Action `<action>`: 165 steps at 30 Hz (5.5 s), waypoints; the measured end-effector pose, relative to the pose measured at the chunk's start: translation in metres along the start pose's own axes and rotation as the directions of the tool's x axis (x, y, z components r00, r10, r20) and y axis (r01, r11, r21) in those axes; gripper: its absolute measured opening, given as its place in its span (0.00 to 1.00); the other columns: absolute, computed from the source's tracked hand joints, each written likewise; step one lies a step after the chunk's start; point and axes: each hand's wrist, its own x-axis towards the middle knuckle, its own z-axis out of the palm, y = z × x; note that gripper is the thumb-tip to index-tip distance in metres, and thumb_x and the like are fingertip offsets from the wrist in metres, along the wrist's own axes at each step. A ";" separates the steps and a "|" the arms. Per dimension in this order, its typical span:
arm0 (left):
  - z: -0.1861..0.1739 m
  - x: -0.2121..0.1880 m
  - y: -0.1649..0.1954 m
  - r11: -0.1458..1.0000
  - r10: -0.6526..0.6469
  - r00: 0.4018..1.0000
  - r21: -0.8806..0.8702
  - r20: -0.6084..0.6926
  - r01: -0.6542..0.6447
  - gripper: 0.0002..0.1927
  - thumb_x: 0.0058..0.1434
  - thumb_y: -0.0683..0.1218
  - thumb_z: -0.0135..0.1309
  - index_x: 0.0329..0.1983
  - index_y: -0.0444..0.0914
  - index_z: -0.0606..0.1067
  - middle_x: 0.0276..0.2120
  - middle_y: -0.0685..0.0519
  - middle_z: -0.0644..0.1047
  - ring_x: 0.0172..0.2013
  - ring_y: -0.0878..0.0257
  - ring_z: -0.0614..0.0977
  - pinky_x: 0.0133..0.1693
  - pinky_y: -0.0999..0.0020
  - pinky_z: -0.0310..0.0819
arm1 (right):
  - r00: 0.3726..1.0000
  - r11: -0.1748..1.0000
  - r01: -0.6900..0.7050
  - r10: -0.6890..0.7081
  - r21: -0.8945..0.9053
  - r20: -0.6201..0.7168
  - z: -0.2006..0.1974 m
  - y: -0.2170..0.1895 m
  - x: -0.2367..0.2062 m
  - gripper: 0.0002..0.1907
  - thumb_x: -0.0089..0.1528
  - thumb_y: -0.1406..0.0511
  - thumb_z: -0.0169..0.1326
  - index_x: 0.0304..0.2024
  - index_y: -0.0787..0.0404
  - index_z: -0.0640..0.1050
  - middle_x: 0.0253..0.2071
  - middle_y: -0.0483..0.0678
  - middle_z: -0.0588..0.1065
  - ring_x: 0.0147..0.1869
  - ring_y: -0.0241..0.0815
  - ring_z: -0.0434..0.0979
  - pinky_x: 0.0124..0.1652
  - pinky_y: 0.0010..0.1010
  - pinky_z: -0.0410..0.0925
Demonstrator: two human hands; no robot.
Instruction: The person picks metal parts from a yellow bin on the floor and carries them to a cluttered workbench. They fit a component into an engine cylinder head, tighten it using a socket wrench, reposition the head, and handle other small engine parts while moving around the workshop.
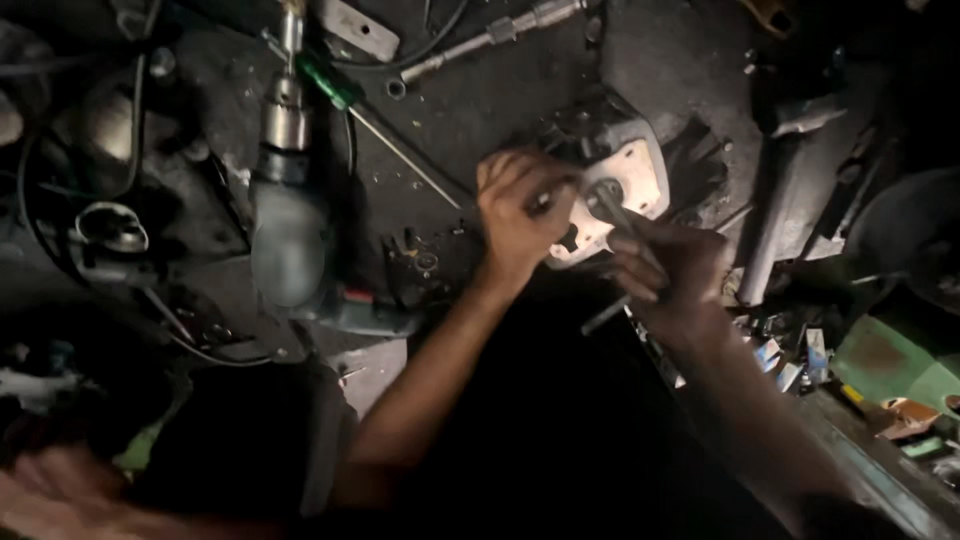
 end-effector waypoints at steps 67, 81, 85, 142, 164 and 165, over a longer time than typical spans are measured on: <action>-0.029 -0.061 -0.012 0.941 -0.112 0.987 -0.332 -0.112 0.069 0.11 0.80 0.47 0.42 0.57 0.35 0.67 0.40 0.51 0.76 0.43 0.64 0.79 0.50 0.67 0.75 | 0.368 0.272 0.846 -0.920 -0.459 0.133 -0.186 -0.013 0.021 0.11 0.72 0.60 0.54 0.47 0.62 0.76 0.37 0.45 0.71 0.35 0.34 0.63 0.37 0.28 0.59; -0.016 -0.071 -0.013 0.977 -0.147 0.977 -0.177 -0.155 0.119 0.16 0.75 0.50 0.48 0.58 0.35 0.69 0.45 0.49 0.79 0.46 0.63 0.80 0.50 0.65 0.75 | 0.361 -0.501 0.695 -0.378 -0.516 0.853 -0.039 0.049 -0.009 0.29 0.68 0.63 0.51 0.68 0.64 0.61 0.60 0.57 0.71 0.65 0.57 0.70 0.64 0.44 0.62; -0.024 -0.067 -0.019 0.925 -0.189 0.975 -0.356 -0.120 0.136 0.14 0.78 0.49 0.44 0.60 0.36 0.67 0.45 0.52 0.75 0.46 0.64 0.76 0.52 0.67 0.72 | 0.261 -0.935 0.210 -0.228 -0.286 0.938 -0.038 0.091 0.007 0.42 0.56 0.67 0.55 0.72 0.61 0.58 0.64 0.61 0.70 0.71 0.61 0.64 0.67 0.56 0.55; 0.010 0.058 0.021 0.965 0.155 0.780 0.077 0.606 -0.252 0.16 0.59 0.53 0.66 0.40 0.37 0.82 0.33 0.49 0.83 0.34 0.61 0.85 0.40 0.65 0.78 | 0.749 -0.265 0.405 -0.453 -0.875 0.484 -0.149 -0.015 0.042 0.26 0.60 0.50 0.55 0.56 0.55 0.77 0.53 0.56 0.79 0.58 0.57 0.78 0.56 0.42 0.70; 0.004 -0.052 -0.108 0.966 -0.082 0.989 -0.253 -0.122 0.049 0.27 0.56 0.43 0.60 0.58 0.38 0.67 0.49 0.43 0.78 0.48 0.54 0.83 0.49 0.58 0.78 | 0.294 -0.209 0.748 -0.746 -0.630 0.597 -0.063 0.013 0.136 0.31 0.56 0.60 0.65 0.61 0.56 0.72 0.59 0.55 0.75 0.66 0.54 0.74 0.63 0.39 0.66; 0.006 -0.055 -0.108 0.973 0.018 0.987 -0.225 -0.162 -0.055 0.31 0.54 0.42 0.62 0.60 0.37 0.65 0.51 0.41 0.76 0.51 0.51 0.81 0.52 0.56 0.75 | 0.286 -0.257 0.715 -0.741 -0.650 0.608 -0.059 0.017 0.132 0.34 0.55 0.60 0.65 0.63 0.55 0.71 0.63 0.57 0.71 0.66 0.57 0.70 0.63 0.42 0.63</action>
